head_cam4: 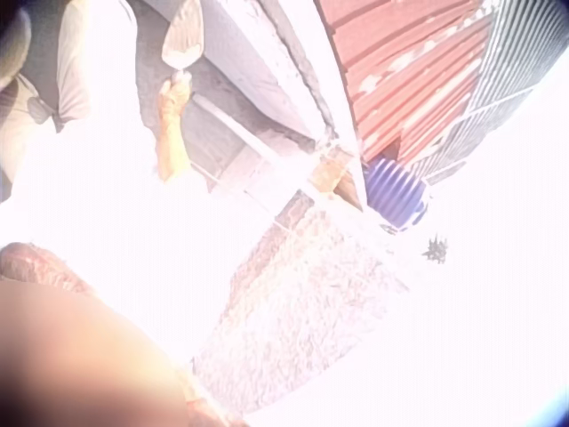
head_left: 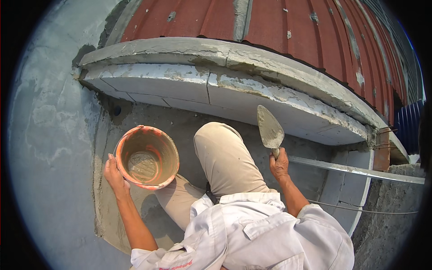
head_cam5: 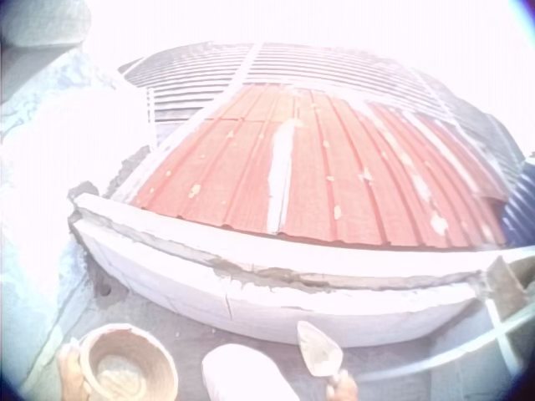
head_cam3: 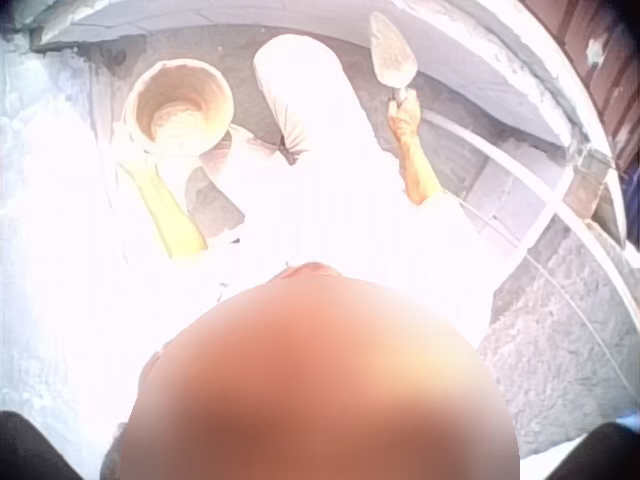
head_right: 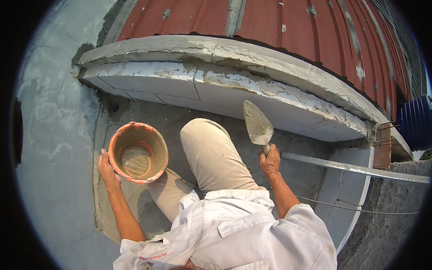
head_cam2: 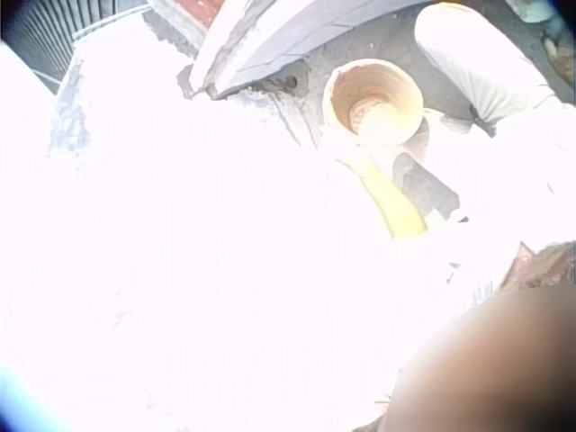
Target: Using a trowel to apply and smooth cement along the edge of a rooftop or wall structure.
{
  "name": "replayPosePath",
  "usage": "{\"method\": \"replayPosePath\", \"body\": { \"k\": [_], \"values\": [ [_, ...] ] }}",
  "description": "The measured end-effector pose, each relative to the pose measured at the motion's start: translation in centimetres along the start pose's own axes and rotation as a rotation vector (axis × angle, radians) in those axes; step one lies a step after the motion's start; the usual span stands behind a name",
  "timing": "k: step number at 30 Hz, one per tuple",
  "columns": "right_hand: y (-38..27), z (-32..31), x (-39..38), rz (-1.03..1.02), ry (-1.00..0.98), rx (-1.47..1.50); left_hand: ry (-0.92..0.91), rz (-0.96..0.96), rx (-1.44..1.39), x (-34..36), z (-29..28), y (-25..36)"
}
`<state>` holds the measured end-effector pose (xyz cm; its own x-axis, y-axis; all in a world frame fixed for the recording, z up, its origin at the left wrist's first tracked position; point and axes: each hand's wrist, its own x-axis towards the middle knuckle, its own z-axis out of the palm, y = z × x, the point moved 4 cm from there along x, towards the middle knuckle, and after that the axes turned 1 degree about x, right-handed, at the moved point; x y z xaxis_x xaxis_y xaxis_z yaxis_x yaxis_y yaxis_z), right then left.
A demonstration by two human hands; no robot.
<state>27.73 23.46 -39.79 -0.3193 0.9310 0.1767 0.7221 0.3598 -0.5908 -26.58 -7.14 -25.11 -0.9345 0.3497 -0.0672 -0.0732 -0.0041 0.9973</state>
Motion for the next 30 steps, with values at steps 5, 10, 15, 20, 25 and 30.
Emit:
{"method": "replayPosePath", "body": {
  "k": [5,10,15,20,25,30],
  "values": [
    [-9.0,-4.9,3.9,0.036,-0.157,0.405,0.054,-0.029,0.026,0.1,-1.0,-0.6],
    [-10.7,-3.0,10.4,0.267,-0.238,0.825,0.034,-0.011,0.031,0.0,0.4,-0.6],
    [-4.7,-2.1,3.1,0.373,-0.347,0.657,0.026,-0.041,-0.031,0.0,0.2,-0.3],
    [-5.5,-11.5,0.0,-0.013,0.069,-0.017,0.052,-0.010,0.011,-0.1,-0.4,-0.7],
    [-6.1,-16.5,4.5,-0.169,0.247,-0.280,0.065,0.006,0.021,0.1,0.8,-0.9],
    [-4.9,-14.9,5.7,-0.333,0.242,-0.472,0.067,-0.037,-0.041,-0.3,1.9,0.2]
  ]
}}
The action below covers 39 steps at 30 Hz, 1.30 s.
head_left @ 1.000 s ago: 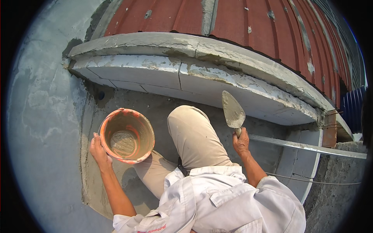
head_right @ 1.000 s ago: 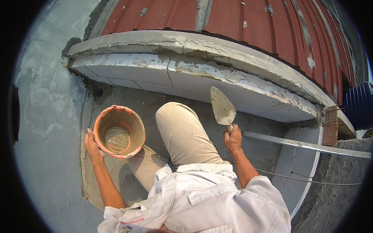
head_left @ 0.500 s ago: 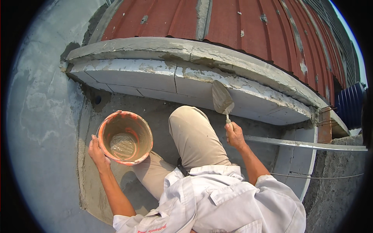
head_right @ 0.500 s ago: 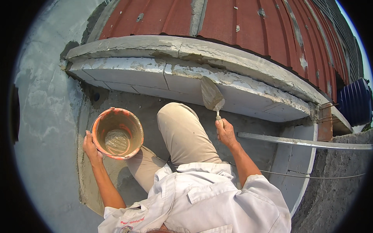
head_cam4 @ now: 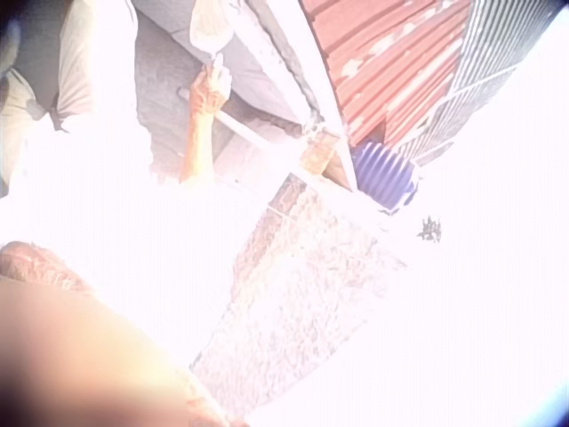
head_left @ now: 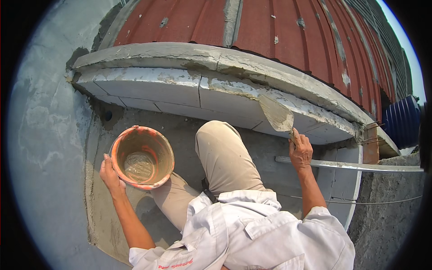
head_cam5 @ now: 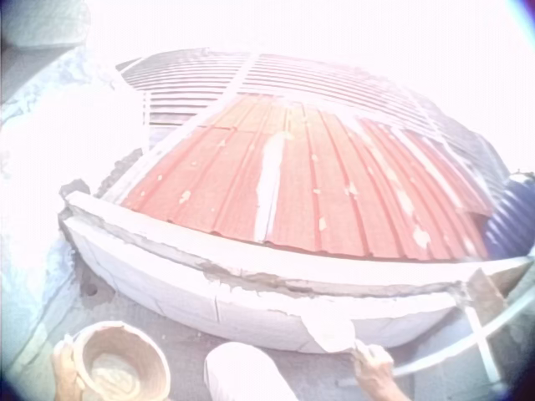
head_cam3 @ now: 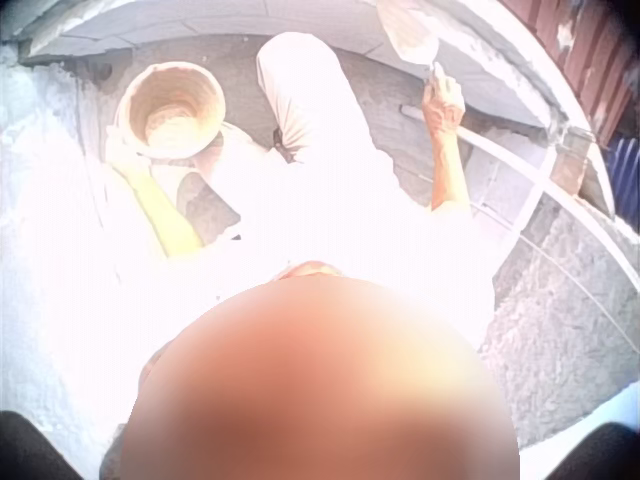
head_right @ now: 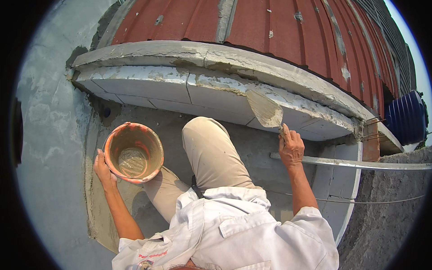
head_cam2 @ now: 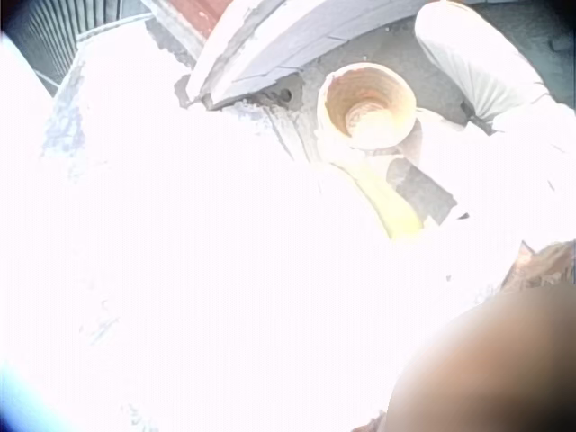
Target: Using a trowel to apply and smooth cement along the edge of a rooftop or wall structure.
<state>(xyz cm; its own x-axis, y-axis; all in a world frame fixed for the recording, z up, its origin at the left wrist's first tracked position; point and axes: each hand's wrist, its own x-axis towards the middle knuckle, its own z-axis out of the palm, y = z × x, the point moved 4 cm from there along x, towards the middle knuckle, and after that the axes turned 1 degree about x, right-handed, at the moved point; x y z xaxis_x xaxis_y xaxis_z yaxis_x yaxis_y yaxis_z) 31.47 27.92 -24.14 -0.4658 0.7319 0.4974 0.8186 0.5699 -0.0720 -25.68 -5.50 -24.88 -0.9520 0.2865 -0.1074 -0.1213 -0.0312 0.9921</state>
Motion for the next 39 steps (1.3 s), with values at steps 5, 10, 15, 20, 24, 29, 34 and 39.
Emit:
{"method": "replayPosePath", "body": {
  "k": [5,10,15,20,24,29,34,39],
  "values": [
    [-4.8,4.6,2.9,-0.039,-0.036,0.109,-0.079,0.044,0.028,1.4,-2.5,-1.6],
    [-8.9,5.5,5.3,0.056,-0.112,0.334,-0.051,0.063,0.004,0.0,-1.0,-0.2],
    [-7.2,0.6,8.2,0.119,-0.206,0.547,-0.024,0.023,0.014,0.8,-4.8,-1.1],
    [-2.6,-6.4,14.4,0.068,-0.380,0.218,0.057,0.059,0.038,0.1,-3.8,-0.8],
    [-0.9,-8.0,19.6,-0.038,-0.491,-0.044,0.030,0.054,0.027,0.9,-3.6,-1.0],
    [-1.5,-8.6,25.8,0.008,-0.652,-0.309,0.014,0.054,0.021,0.6,-2.4,-0.9],
    [-1.5,-12.6,25.4,0.117,-0.640,-0.435,-0.004,0.066,-0.038,1.1,-4.0,-1.7],
    [0.9,-12.2,19.3,0.117,-0.584,0.012,0.016,0.027,-0.056,0.7,-2.4,-0.7]
  ]
}}
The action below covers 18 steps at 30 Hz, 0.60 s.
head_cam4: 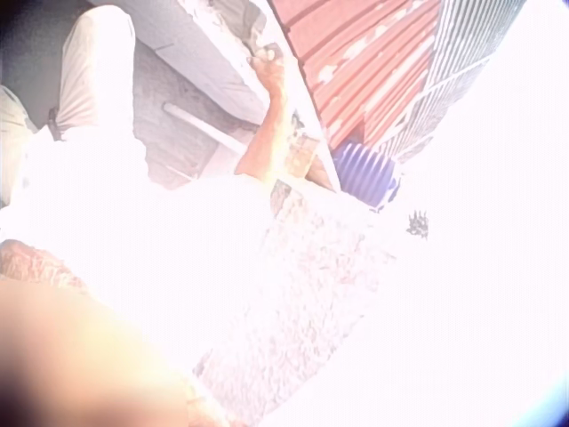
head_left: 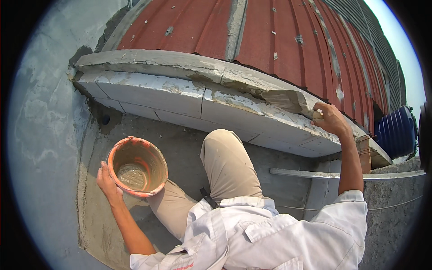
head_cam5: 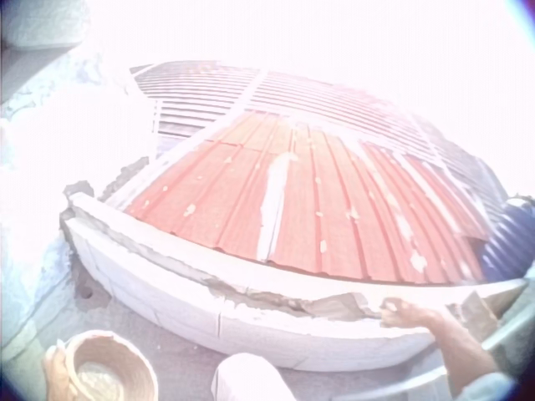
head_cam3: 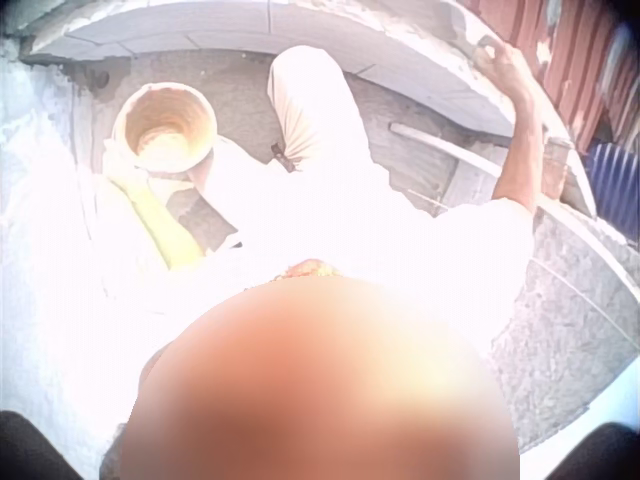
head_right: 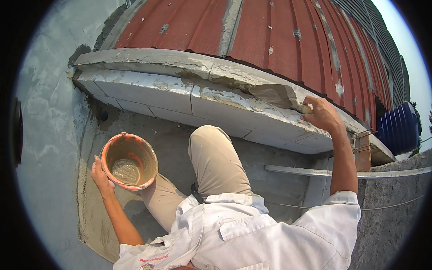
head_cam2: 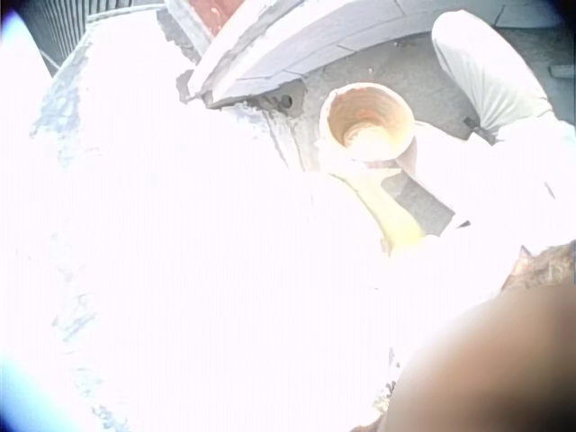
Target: Using a trowel to apply and smooth cement along the edge of a rooftop or wall structure.
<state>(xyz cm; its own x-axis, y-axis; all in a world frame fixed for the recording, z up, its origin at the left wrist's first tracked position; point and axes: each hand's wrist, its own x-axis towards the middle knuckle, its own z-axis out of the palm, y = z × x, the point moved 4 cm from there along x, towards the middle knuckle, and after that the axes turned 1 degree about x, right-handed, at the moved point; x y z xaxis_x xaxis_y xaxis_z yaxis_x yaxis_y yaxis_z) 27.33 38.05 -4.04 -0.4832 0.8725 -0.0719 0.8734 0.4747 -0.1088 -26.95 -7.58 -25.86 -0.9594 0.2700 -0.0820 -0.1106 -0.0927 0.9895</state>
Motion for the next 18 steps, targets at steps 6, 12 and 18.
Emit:
{"method": "replayPosePath", "body": {
  "k": [6,12,18],
  "values": [
    [-0.7,6.0,0.0,-0.055,0.054,0.037,-0.011,0.008,-0.003,0.6,0.4,0.1],
    [0.8,8.4,1.4,-0.048,0.085,0.116,-0.045,-0.006,0.002,0.5,1.8,0.4],
    [0.1,9.3,3.9,-0.095,-0.047,0.145,-0.059,-0.001,0.035,0.5,1.7,-0.2]
  ]
}}
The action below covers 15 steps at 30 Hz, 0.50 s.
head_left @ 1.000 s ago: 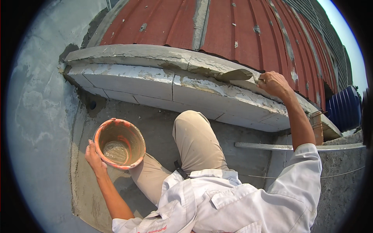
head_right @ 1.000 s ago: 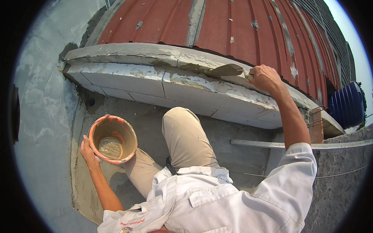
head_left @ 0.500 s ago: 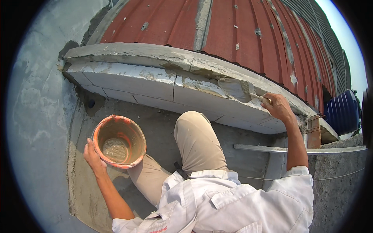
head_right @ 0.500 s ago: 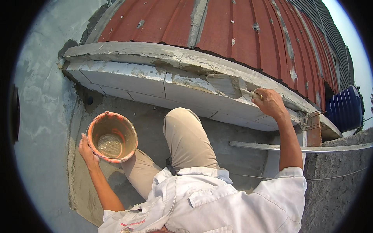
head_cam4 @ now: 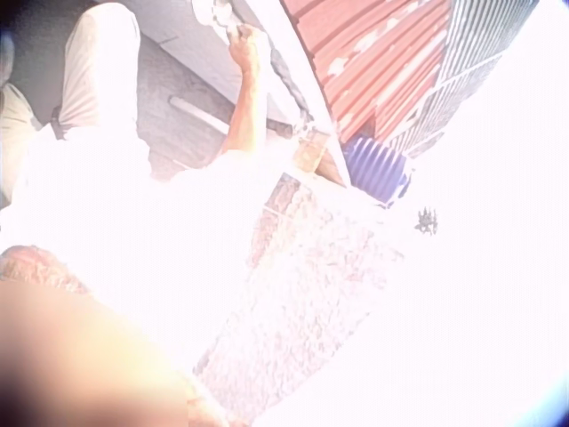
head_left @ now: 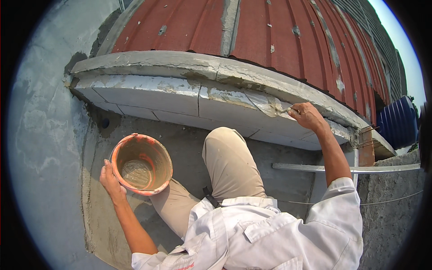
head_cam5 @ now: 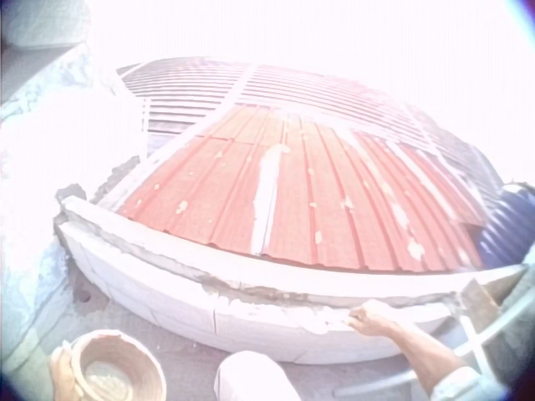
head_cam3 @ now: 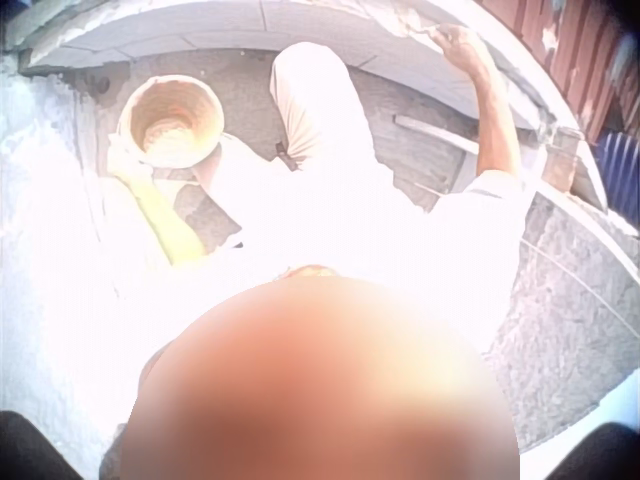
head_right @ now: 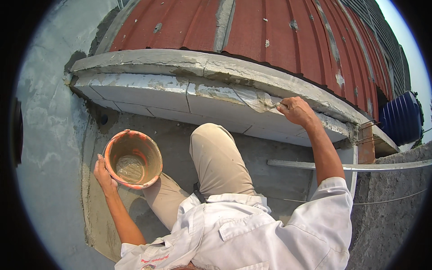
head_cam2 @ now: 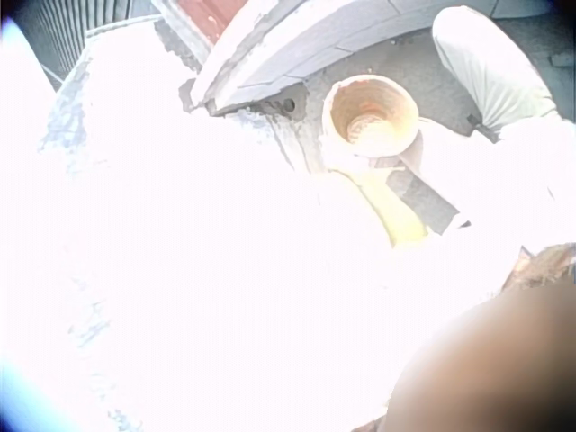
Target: Using a trowel to apply and smooth cement along the edge of a rooftop or wall structure.
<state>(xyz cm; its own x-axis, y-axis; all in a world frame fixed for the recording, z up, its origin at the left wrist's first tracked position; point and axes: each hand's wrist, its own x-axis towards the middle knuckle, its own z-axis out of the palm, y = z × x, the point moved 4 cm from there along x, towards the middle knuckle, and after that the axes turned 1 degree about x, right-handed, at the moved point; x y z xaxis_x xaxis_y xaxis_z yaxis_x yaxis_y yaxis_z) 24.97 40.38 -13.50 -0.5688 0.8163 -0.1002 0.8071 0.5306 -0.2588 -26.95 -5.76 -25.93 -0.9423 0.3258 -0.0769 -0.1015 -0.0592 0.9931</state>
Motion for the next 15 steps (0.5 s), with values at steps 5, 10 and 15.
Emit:
{"method": "replayPosePath", "body": {
  "k": [5,10,15],
  "values": [
    [-0.2,-0.6,0.6,0.031,-0.133,-0.017,0.027,-0.025,-0.035,-0.4,0.0,-0.4],
    [-1.2,-2.8,-1.2,0.271,-0.292,0.061,0.018,-0.016,-0.016,-0.6,-0.7,-0.5],
    [-2.0,-0.6,0.5,-0.024,-0.043,-0.014,-0.013,-0.016,-0.025,0.0,0.7,-0.6]
  ]
}}
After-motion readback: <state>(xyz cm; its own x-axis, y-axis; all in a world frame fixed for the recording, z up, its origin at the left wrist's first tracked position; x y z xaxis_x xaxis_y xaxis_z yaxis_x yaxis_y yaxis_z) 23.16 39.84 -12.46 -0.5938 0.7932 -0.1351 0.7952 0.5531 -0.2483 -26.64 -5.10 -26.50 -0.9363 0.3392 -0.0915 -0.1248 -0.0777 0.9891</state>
